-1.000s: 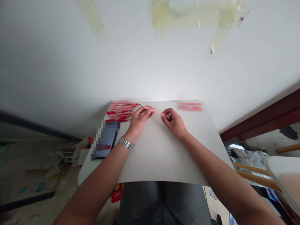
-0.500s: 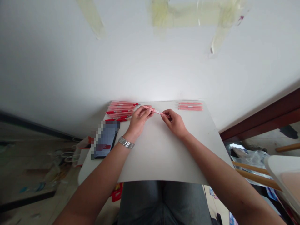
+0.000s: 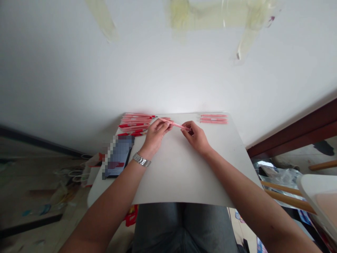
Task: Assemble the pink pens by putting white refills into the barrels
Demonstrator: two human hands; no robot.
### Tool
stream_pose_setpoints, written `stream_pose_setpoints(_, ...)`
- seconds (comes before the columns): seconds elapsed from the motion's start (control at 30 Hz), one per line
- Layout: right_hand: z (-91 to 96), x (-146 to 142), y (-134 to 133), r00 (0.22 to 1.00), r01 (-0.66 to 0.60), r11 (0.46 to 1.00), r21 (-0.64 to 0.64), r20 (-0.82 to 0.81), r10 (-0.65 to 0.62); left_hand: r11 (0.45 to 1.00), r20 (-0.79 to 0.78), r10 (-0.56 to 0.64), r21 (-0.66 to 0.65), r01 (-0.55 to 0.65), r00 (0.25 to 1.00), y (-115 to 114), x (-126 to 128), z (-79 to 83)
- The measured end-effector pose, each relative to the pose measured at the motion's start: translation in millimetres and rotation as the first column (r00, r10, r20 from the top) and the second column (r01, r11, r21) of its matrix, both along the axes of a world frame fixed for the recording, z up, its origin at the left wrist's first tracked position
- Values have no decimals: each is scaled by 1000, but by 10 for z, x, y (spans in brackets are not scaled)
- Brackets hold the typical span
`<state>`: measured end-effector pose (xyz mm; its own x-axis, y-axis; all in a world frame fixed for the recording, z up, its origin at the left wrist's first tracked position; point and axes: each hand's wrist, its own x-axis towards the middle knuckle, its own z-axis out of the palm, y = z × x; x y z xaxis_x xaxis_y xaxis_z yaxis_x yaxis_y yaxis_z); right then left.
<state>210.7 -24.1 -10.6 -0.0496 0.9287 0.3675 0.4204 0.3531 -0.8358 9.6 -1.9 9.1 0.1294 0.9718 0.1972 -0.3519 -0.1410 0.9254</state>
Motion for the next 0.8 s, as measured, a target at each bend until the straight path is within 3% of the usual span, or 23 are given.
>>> stream_pose_setpoints(0.2,63,-4,-26,999,-20,998,-57,26,22,1000,-7,6,-7,-6,1000,9,-1,-12)
stream_pose_setpoints(0.63,-11,-2,3,1000,7,1000,12,-17,-7,1000,-17,22,5,-22,1000,10,-13,-14)
stream_pose_setpoints(0.8,34,4,-14,1000,-12,999,-41,-5,12,1000,-20,19,3,-19,1000,11,-11,-9)
